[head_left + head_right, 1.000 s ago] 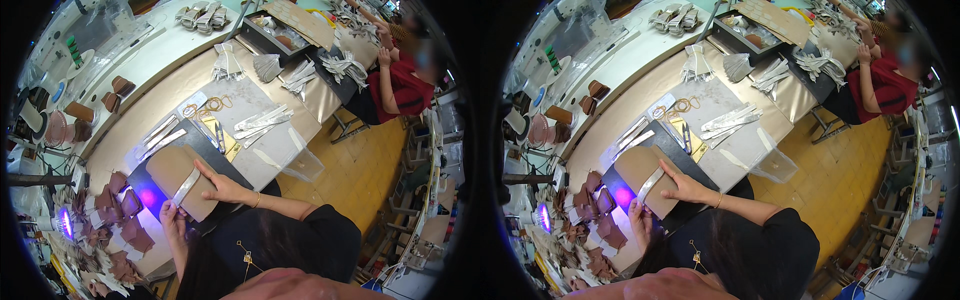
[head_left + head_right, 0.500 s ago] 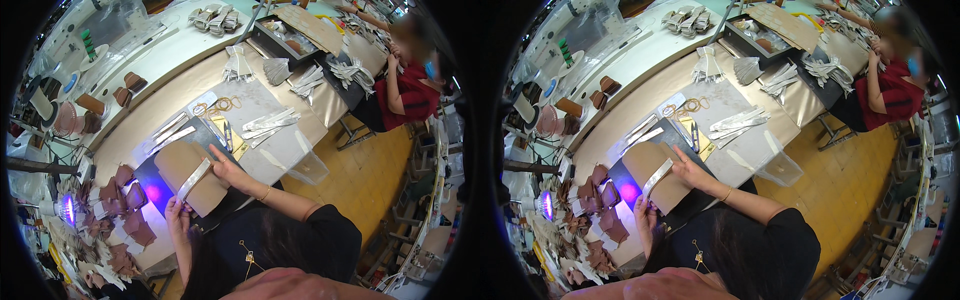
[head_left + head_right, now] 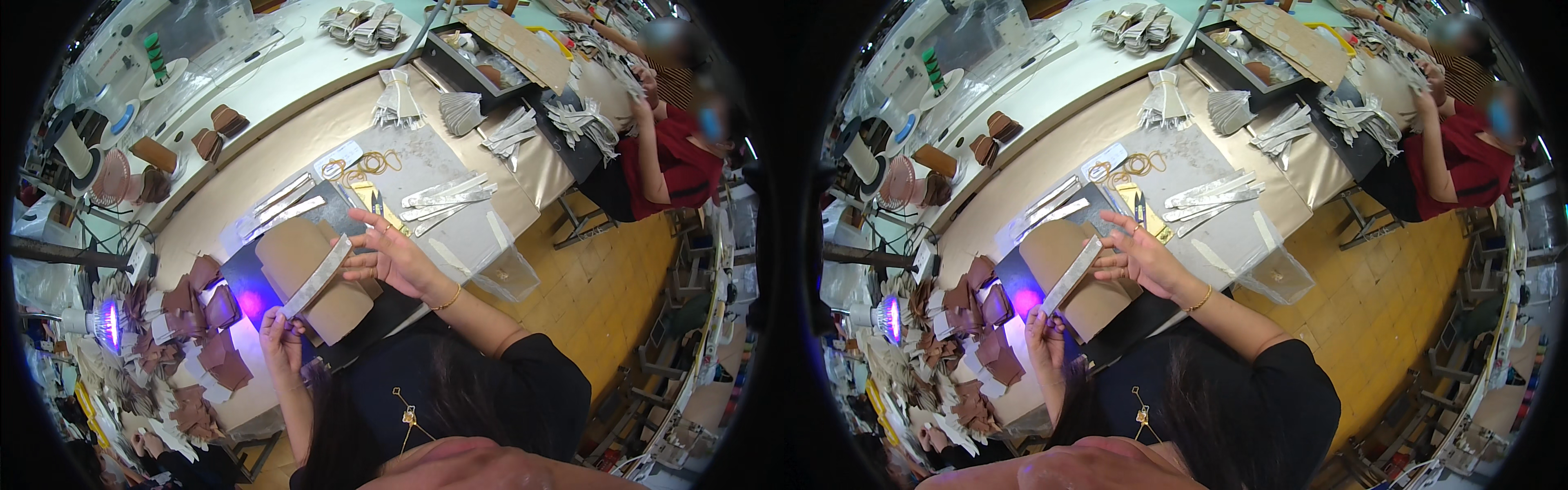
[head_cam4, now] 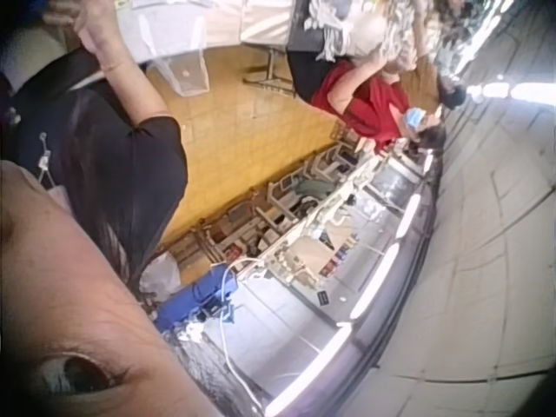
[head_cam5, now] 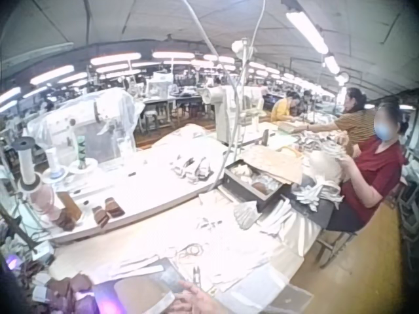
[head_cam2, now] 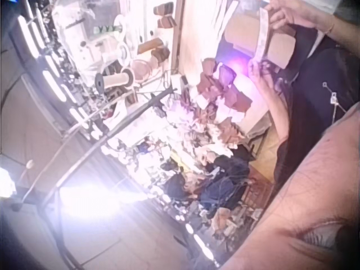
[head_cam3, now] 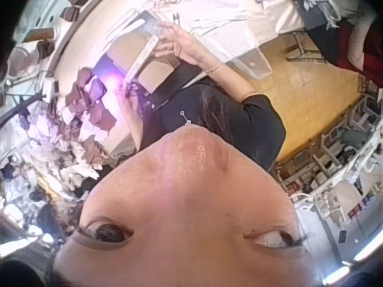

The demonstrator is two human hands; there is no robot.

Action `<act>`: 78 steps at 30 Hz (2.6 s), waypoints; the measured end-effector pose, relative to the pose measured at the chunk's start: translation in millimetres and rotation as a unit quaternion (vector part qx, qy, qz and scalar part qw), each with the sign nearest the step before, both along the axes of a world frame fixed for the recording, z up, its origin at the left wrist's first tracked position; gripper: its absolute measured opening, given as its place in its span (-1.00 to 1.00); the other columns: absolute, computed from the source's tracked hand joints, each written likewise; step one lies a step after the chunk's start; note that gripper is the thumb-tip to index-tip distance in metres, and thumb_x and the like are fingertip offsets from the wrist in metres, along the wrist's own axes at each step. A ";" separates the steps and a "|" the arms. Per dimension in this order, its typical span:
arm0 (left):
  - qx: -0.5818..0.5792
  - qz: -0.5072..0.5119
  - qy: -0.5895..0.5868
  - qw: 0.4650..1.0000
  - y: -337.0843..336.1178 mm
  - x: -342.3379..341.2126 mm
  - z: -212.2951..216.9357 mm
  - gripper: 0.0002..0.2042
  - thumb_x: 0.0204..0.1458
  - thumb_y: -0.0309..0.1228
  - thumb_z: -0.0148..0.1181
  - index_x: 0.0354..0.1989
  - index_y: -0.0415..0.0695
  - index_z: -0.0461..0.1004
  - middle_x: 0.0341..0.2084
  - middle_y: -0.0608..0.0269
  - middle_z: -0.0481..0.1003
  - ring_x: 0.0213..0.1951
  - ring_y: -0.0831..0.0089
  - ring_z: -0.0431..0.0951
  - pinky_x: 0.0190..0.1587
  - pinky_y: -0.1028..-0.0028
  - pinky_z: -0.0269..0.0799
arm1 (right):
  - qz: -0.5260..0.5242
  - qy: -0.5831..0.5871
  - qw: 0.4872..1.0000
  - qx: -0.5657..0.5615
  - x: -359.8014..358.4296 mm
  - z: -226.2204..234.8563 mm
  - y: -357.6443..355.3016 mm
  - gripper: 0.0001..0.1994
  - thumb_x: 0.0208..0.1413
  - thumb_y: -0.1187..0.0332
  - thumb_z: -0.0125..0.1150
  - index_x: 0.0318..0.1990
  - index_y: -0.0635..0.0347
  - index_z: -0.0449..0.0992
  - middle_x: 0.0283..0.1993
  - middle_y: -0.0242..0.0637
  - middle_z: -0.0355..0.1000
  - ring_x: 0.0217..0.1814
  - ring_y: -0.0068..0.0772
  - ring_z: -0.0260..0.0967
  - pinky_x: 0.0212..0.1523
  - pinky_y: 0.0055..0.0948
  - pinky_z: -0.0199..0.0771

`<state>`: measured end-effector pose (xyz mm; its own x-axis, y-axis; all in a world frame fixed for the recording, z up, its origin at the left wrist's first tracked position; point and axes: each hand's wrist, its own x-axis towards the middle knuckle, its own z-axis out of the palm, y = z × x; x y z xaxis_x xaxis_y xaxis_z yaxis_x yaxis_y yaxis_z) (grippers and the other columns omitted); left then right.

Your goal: The person repeatedly picks up small rectangular fabric pieces and wraps them around a cylindrical cardboard form. They place the wrapped pieces on the table and continue the process with additional pieces.

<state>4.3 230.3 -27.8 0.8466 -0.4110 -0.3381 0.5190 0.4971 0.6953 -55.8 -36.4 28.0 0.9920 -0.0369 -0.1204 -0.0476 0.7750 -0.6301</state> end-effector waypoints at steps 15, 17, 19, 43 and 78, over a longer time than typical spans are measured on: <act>-0.026 0.024 -0.089 0.995 -16.9 35.2 30.6 -0.85 0.11 -0.50 0.07 -0.17 -0.24 0.38 -0.40 0.16 0.49 -0.43 0.43 0.51 -0.35 0.49 0.48 | 0.006 -0.086 0.993 0.083 9.9 22.8 -26.0 -0.32 0.23 -0.19 -0.38 0.39 -0.08 -0.23 0.17 0.11 0.23 0.14 -0.05 0.31 0.18 -0.09 0.27; -0.028 0.034 -0.097 0.994 -19.7 41.6 35.1 -0.85 0.11 -0.51 0.07 -0.16 -0.24 0.39 -0.39 0.15 0.49 -0.42 0.43 0.51 -0.32 0.47 0.48 | 0.013 -0.130 0.985 0.110 12.1 25.6 -28.4 -0.31 0.22 -0.20 -0.40 0.39 -0.10 -0.25 0.19 0.11 0.23 0.15 -0.05 0.31 0.20 -0.08 0.25; -0.035 0.038 -0.098 0.994 -22.5 48.0 37.7 -0.86 0.11 -0.51 0.07 -0.17 -0.24 0.39 -0.39 0.15 0.49 -0.41 0.43 0.52 -0.31 0.47 0.48 | 0.021 -0.167 0.977 0.134 13.9 28.6 -28.7 -0.31 0.22 -0.22 -0.47 0.39 -0.11 -0.27 0.21 0.11 0.21 0.18 -0.05 0.29 0.23 -0.06 0.21; 0.259 0.000 -0.208 0.943 -39.0 179.6 22.0 -0.75 0.03 -0.41 0.21 -0.18 -0.31 0.44 -0.44 0.27 0.47 -0.58 0.59 0.45 -0.60 0.64 0.34 | -0.054 -0.007 0.993 0.105 113.6 -4.1 -42.5 -0.39 0.26 -0.09 -0.27 0.29 0.16 0.01 0.16 0.02 0.19 0.24 -0.03 0.14 0.27 -0.09 0.15; 0.606 0.313 -0.193 0.705 192.8 56.0 -5.0 -0.76 -0.01 -0.37 0.22 -0.20 -0.22 0.55 -0.40 0.23 0.54 -0.37 0.53 0.49 -0.28 0.55 0.39 | -0.041 0.106 0.496 -0.861 -21.3 -82.3 -147.0 -0.85 0.03 0.44 0.20 -0.27 0.34 0.47 -0.27 -0.14 0.33 -0.20 -0.17 0.33 -0.12 -0.31 0.33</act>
